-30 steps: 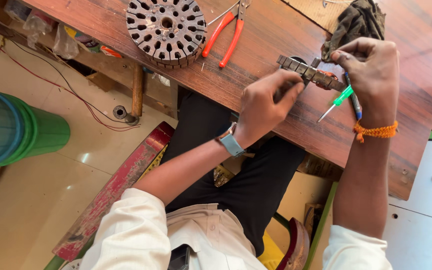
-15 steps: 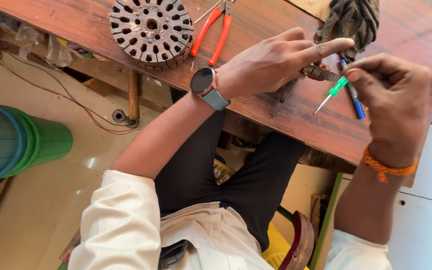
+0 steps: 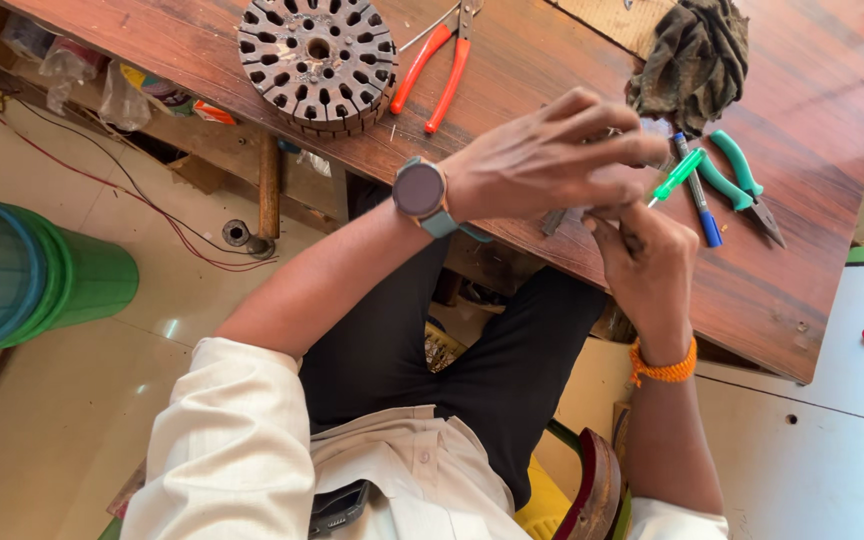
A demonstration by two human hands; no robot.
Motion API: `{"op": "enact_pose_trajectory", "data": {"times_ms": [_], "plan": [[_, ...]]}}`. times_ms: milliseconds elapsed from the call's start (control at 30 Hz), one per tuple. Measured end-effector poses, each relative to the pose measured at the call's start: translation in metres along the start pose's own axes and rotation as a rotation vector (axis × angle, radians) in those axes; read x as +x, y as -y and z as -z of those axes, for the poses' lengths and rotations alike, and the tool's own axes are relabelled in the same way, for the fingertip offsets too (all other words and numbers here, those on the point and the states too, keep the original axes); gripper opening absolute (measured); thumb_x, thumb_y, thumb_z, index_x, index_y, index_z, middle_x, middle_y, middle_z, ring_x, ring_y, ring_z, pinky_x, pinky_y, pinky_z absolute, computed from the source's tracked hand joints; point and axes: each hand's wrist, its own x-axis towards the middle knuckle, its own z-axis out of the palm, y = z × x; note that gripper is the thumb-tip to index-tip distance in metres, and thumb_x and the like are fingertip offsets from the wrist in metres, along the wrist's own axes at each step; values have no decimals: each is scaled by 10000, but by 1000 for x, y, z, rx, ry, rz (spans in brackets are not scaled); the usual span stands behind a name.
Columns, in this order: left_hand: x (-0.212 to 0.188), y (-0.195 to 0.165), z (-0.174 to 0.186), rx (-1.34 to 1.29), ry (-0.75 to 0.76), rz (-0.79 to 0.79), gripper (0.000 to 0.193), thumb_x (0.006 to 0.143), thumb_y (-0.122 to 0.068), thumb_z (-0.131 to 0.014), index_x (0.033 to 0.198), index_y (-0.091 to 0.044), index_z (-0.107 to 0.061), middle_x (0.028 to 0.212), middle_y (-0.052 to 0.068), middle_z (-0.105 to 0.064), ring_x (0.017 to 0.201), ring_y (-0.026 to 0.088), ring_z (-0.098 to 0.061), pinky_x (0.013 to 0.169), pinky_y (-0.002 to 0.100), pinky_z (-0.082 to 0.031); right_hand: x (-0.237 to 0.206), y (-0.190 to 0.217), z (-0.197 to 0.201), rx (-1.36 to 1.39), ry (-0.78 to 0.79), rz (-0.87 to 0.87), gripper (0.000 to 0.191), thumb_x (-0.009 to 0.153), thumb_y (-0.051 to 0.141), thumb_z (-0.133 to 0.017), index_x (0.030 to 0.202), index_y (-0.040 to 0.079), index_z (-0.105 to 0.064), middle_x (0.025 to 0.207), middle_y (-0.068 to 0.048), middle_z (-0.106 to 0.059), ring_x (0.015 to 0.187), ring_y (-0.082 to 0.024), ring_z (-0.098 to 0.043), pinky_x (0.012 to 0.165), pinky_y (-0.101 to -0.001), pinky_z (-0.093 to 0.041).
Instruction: The person holds a small motor stator in a bench vise and uses a green screwdriver to adjust copper windings in the slots. They rotate the stator to access different sections, then use a blue marker to mark a spot on the component.
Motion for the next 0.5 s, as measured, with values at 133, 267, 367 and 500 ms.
{"op": "enact_pose_trajectory", "data": {"times_ms": [133,267,367,500], "plan": [[-13,-15,-4,81,42,2,184,850,-187,-773,1008,-163,-680,1440,-26,-541,1353,211,-478,1112,393,-448,-7,13,26,102,73,45,113,921,-5,-783,1022,4,-733,795,-40,-635,639,-60,-472,564,-259,-376],[-21,-33,-8,-8,8,189,155,942,-153,-811,1084,-105,-774,1229,1,-650,1151,202,-615,1006,377,-484,2,35,54,7,39,0,102,937,-6,-799,1013,6,-733,765,-41,-576,641,-69,-432,572,-267,-335],[-16,-59,-23,-443,-249,766,138,951,-181,-770,1061,-100,-783,1074,-7,-735,944,140,-713,844,257,-564,20,44,62,-105,-21,86,118,902,-33,-819,953,-30,-713,677,-87,-482,593,-101,-393,546,-293,-309],[-4,-76,-46,-987,-501,1268,222,947,-194,-754,1077,-16,-782,871,-34,-762,775,48,-667,664,206,-532,61,37,51,-142,-11,212,95,913,-78,-805,910,-83,-710,670,-130,-601,556,-140,-457,519,-308,-340]]}}
